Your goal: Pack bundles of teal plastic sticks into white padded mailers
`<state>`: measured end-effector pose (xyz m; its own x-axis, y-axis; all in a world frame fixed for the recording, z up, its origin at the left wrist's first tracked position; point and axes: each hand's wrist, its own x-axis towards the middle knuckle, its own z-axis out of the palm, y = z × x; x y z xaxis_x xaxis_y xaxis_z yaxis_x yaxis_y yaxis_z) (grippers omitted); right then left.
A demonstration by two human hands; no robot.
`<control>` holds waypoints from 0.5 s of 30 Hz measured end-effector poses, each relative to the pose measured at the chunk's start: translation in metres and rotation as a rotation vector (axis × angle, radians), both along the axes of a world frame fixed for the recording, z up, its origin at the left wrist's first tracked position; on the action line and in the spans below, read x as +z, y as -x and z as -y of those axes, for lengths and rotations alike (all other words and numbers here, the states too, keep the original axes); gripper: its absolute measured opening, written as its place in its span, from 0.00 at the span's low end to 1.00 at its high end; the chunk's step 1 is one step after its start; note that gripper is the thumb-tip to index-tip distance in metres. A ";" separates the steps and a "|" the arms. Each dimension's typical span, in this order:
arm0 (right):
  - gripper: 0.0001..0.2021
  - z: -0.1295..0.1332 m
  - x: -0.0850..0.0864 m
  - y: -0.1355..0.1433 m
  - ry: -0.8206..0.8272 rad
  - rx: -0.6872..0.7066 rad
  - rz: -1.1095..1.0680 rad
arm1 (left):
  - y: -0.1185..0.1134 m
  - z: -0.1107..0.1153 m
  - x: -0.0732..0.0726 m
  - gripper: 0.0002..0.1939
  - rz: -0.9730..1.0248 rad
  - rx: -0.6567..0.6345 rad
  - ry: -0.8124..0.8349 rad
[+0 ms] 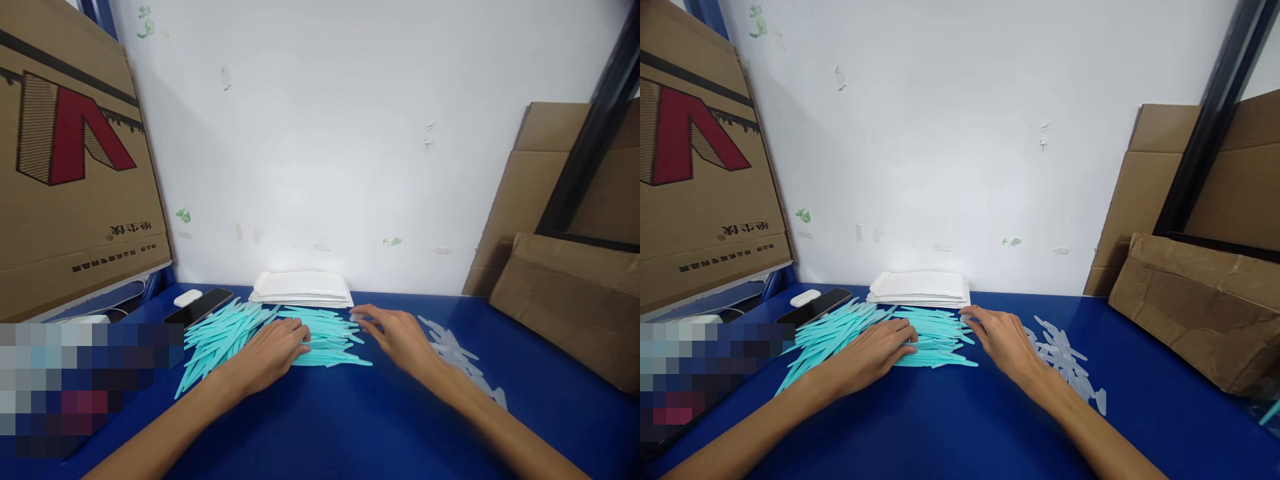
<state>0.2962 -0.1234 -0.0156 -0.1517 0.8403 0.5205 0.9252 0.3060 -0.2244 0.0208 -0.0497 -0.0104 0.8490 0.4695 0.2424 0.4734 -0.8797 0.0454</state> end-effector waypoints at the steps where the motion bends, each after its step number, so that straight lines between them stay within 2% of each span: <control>1: 0.11 0.000 0.001 0.001 -0.003 0.007 -0.004 | 0.000 0.000 0.000 0.14 0.000 0.001 -0.012; 5: 0.10 0.000 0.002 0.003 -0.014 0.029 -0.007 | -0.002 0.000 -0.003 0.16 0.026 -0.001 -0.043; 10: 0.10 0.001 0.000 0.004 0.017 0.129 -0.076 | -0.003 -0.001 -0.003 0.15 0.123 0.045 -0.026; 15: 0.12 0.002 0.001 0.004 0.080 0.099 -0.163 | -0.004 -0.001 0.002 0.14 0.159 0.099 0.008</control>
